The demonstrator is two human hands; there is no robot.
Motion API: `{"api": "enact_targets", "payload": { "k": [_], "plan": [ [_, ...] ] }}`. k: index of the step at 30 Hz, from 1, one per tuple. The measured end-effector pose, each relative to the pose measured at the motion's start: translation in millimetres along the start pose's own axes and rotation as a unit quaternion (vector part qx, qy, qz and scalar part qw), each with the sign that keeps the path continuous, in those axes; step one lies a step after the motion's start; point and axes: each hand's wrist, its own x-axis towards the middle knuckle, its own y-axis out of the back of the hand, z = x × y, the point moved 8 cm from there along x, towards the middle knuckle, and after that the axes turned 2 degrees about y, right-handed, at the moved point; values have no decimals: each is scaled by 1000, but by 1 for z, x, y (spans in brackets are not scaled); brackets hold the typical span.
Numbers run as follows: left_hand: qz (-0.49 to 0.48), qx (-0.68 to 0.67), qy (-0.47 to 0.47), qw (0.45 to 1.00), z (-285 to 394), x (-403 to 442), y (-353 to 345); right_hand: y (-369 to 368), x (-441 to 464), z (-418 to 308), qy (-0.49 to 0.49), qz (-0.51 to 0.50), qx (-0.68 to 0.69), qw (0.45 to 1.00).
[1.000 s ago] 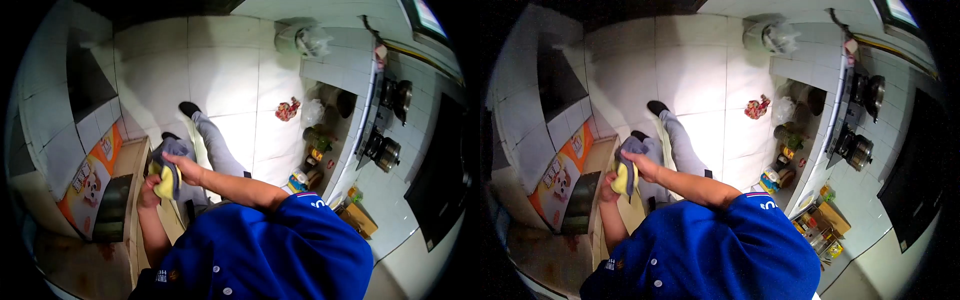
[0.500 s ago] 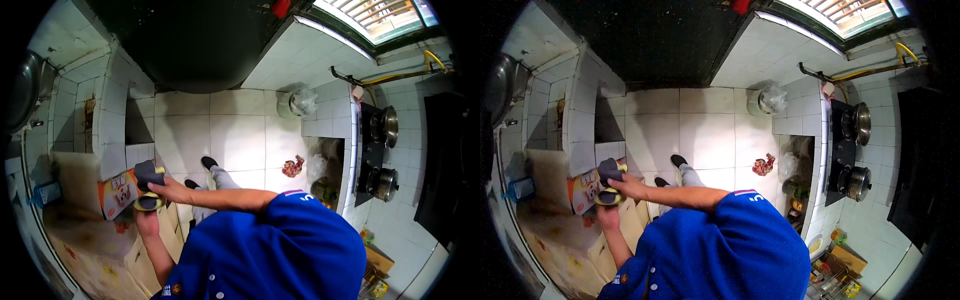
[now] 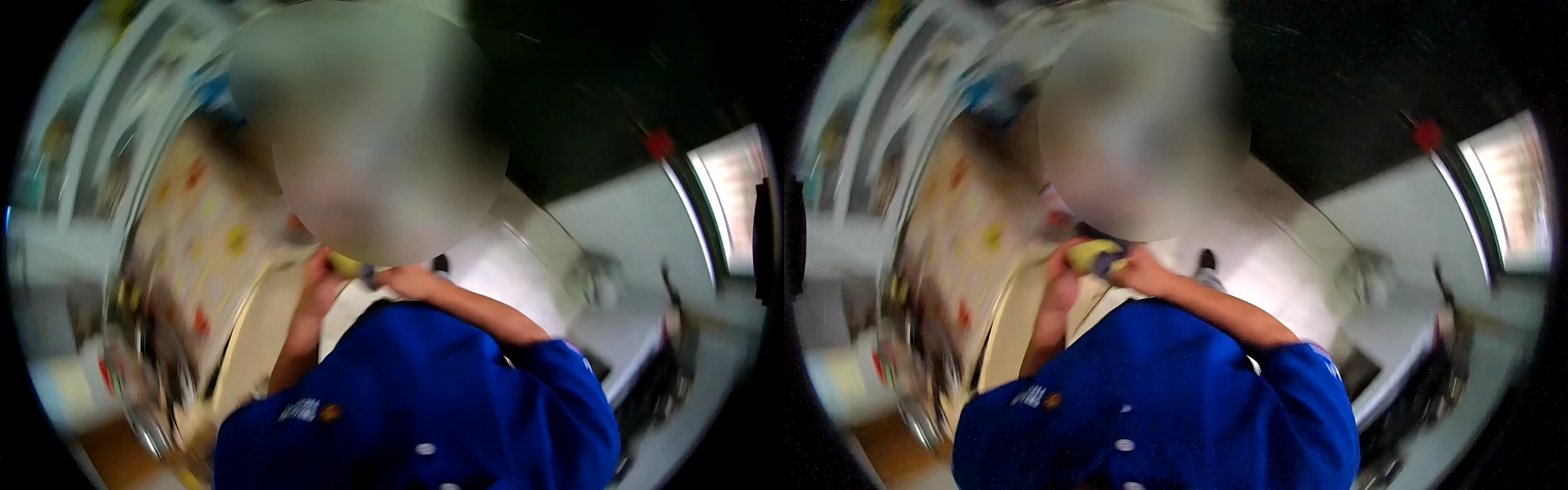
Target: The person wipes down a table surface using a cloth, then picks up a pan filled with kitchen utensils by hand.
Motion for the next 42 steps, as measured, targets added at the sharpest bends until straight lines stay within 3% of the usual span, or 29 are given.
{"api": "enact_targets", "payload": {
  "k": [1,2,3,4,6,7,10,11,13,16,17,19,22,24,26,28,30,32,34,36,38,40,42],
  "plan": [
    [-65,41,-11,997,11,-7,-4,-2,-4,3,-28,24,20,999],
    [-39,114,-49,991,37,-16,-4,-2,-7,-24,-28,59,-27,998],
    [-9,187,-83,979,62,-24,-4,-5,-6,-20,84,72,103,988],
    [12,138,-123,983,95,-31,-6,-10,-6,-52,144,121,43,981],
    [82,201,-192,957,118,-67,21,-12,-16,-70,86,178,-57,979],
    [167,210,-242,932,127,-86,44,-23,-12,-84,125,156,-61,978],
    [354,415,-250,800,144,-154,112,-81,-2,-136,253,68,-142,954],
    [367,409,-252,797,142,-171,135,-110,12,-150,290,31,-152,944],
    [456,473,-188,730,134,-207,179,-176,47,-169,337,-37,-155,928],
    [508,447,-127,725,113,-244,233,-274,96,-158,349,-113,-230,901],
    [512,442,-128,725,110,-252,241,-298,104,-145,320,-102,-382,861],
    [498,522,-90,686,107,-256,251,-353,128,-85,320,-210,-472,794],
    [484,575,-78,655,101,-259,257,-380,135,-37,309,-235,-607,693],
    [493,563,-59,661,96,-259,260,-375,139,-36,317,-238,-609,687],
    [490,552,-119,664,101,-261,251,-360,141,-36,320,-250,-607,683],
    [499,565,-108,648,97,-263,255,-334,157,-38,264,-231,-635,689],
    [504,549,-112,657,97,-264,254,-294,174,-57,261,-116,-637,716],
    [516,537,-97,660,97,-264,255,-249,208,-63,223,-98,-668,703],
    [513,547,-97,654,96,-261,253,-224,234,-86,247,-53,-632,732],
    [515,552,-98,649,97,-261,254,-233,250,-100,201,-69,-613,761],
    [516,554,-96,646,95,-257,251,-274,248,-95,175,-140,-483,846],
    [527,544,-87,647,95,-257,253,-330,228,-71,194,-269,-557,761],
    [539,536,-75,645,99,-257,253,-372,181,-61,309,-402,-570,647]
  ]
}}
